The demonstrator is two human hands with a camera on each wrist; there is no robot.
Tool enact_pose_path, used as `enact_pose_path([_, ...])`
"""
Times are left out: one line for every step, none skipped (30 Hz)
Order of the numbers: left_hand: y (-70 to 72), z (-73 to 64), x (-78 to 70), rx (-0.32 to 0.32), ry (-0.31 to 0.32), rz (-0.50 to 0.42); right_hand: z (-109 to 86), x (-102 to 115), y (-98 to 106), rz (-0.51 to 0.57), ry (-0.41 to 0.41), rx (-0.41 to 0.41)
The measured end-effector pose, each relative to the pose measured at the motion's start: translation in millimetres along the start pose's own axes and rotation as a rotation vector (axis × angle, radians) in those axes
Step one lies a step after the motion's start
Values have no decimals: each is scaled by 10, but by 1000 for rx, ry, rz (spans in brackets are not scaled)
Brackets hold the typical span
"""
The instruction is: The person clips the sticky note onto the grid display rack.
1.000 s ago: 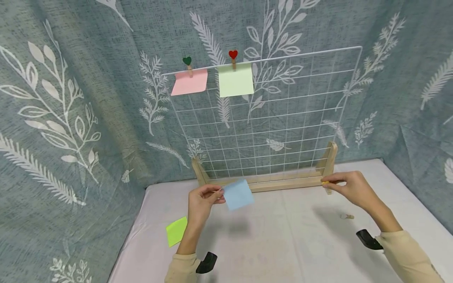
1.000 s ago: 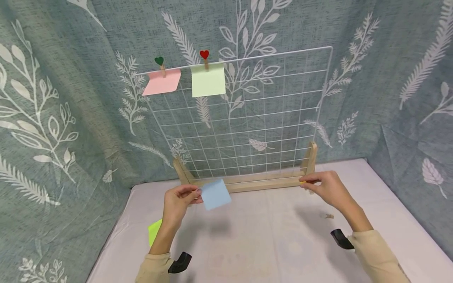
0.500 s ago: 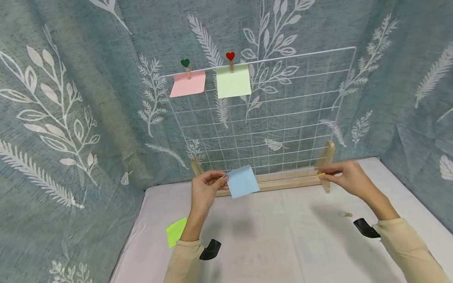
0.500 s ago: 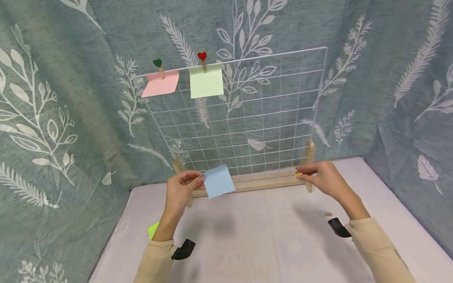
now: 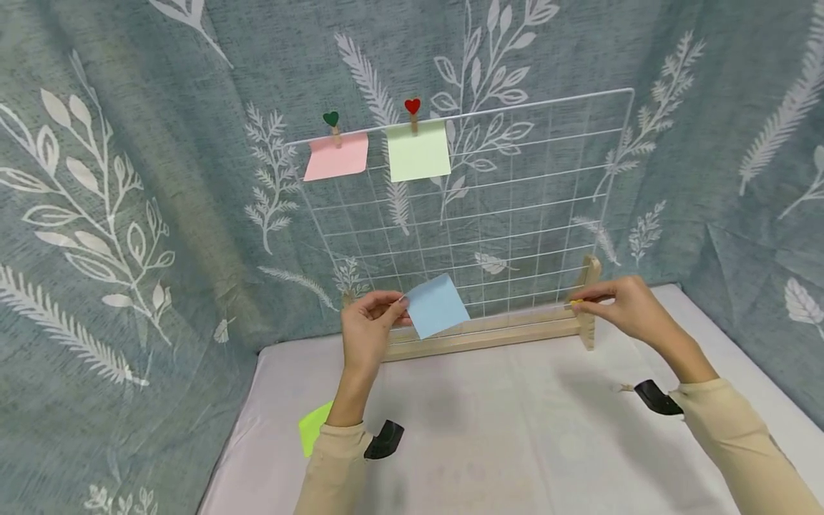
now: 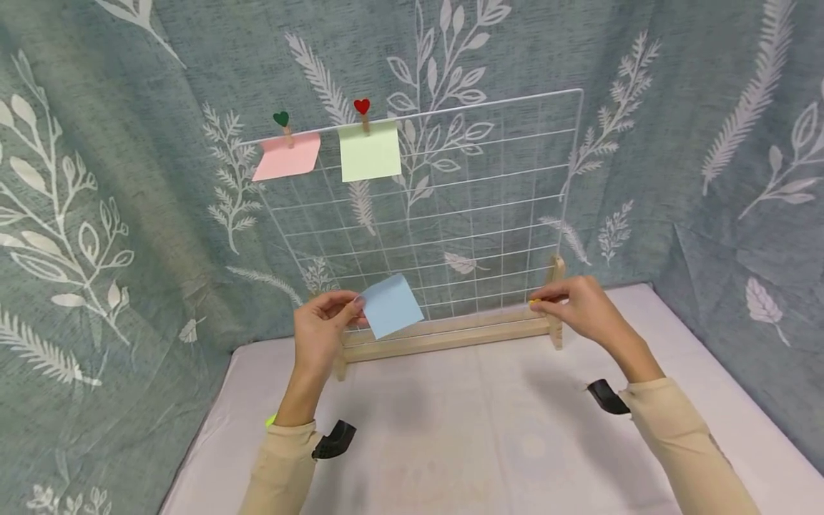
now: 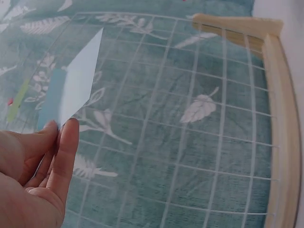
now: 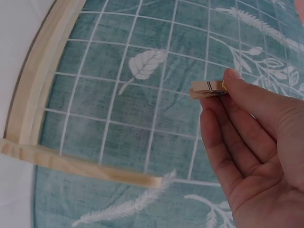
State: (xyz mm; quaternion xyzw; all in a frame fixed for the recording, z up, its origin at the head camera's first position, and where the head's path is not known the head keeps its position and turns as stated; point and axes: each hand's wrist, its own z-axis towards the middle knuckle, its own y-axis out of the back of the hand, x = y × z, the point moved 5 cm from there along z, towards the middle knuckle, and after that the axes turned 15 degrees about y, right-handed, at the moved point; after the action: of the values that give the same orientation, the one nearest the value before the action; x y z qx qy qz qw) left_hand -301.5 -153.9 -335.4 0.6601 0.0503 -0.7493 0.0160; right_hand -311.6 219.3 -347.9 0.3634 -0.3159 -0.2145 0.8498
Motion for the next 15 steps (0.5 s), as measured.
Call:
enact_pose_path([8, 6, -29, -11, -13, 3, 16, 4, 11, 13, -2, -1])
enact_pose_path([12, 12, -61, -18, -24, 3, 36, 12, 26, 21, -3, -2])
enact_pose_path([12, 19, -90, -21, -31, 3, 60, 23, 48, 26, -1, -7])
enact_pose_path([6, 28, -122, -17, -39, 1, 88, 35, 75, 25, 5, -15])
enact_pose_path([-4, 36, -154, -10, -45, -1, 121, 50, 104, 21, 12, -23])
enact_pose_path([-16, 45, -186, -3, -51, -3, 155, 69, 135, 20, 18, -31])
enact_pose_path([-27, 50, -224, 4, -60, -8, 191, 88, 166, 19, 21, -38])
enact_pose_path([-35, 55, -265, 9, -75, -17, 228, 110, 197, 6, 30, -45])
enact_pose_path([-41, 59, -308, 10, -94, -24, 268, 132, 225, -4, 38, -51])
enact_pose_path([-43, 58, -356, 7, -113, -36, 312, 154, 248, -15, 45, -54])
enact_pose_path([-42, 58, -401, 1, -132, -46, 355, 179, 269, -23, 54, -55])
enact_pose_path([-40, 55, -449, -7, -155, -52, 398, 202, 287, -29, 64, -56])
enact_pose_path([-40, 55, -493, -12, -175, -59, 437, 223, 303, -36, 75, -58])
enact_pose_path([-44, 56, -532, -15, -189, -60, 473, 244, 320, -43, 88, -61])
enact_pose_path([-54, 60, -565, -15, -196, -58, 503, 261, 335, -45, 96, -64])
